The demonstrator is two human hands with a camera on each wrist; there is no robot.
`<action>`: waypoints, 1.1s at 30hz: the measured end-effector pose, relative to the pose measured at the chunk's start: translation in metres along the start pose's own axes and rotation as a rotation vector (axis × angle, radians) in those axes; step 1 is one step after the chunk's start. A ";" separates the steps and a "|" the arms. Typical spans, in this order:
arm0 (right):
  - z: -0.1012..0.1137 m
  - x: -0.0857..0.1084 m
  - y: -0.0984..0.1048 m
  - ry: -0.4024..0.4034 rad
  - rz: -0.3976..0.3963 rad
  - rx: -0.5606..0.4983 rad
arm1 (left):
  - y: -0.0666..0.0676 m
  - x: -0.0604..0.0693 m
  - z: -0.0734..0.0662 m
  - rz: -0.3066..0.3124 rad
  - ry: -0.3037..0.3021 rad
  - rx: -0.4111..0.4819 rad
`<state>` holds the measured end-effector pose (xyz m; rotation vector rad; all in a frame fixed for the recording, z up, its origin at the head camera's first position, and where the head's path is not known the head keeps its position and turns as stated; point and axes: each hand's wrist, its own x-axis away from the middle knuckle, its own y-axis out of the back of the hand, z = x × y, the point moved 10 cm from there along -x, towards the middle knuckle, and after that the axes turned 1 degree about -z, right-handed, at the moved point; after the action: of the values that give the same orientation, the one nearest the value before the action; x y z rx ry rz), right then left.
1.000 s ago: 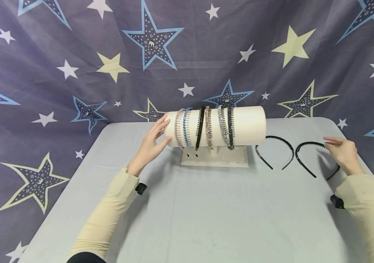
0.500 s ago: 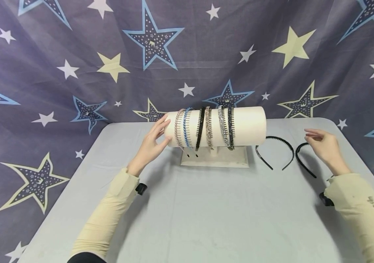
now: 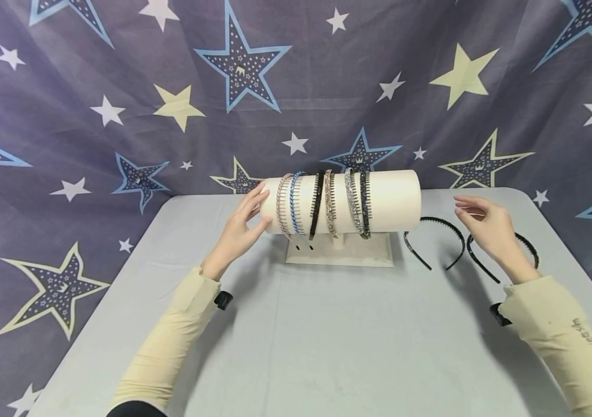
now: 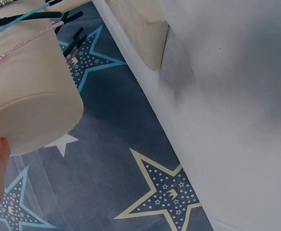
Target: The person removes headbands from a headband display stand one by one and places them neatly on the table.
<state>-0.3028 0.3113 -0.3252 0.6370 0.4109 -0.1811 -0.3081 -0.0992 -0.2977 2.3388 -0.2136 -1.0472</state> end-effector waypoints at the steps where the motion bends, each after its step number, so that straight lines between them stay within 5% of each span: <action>1: 0.005 0.000 -0.001 0.006 -0.010 -0.004 | 0.000 0.000 0.000 0.000 0.001 -0.002; 15: 0.073 0.010 -0.006 0.195 -0.163 -0.140 | 0.000 0.000 0.001 -0.006 0.008 0.014; 23: 0.108 0.016 -0.015 0.324 -0.166 -0.147 | 0.002 -0.002 -0.010 -0.009 0.016 0.011; 29: 0.123 0.018 -0.028 0.354 -0.153 -0.093 | 0.001 -0.001 -0.006 0.002 0.020 0.007; 33: 0.130 0.018 -0.037 0.374 -0.138 -0.071 | 0.004 -0.002 -0.019 -0.001 0.026 0.013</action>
<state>-0.2564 0.2016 -0.2582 0.5725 0.8196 -0.1778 -0.2959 -0.0941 -0.2838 2.3633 -0.2097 -1.0177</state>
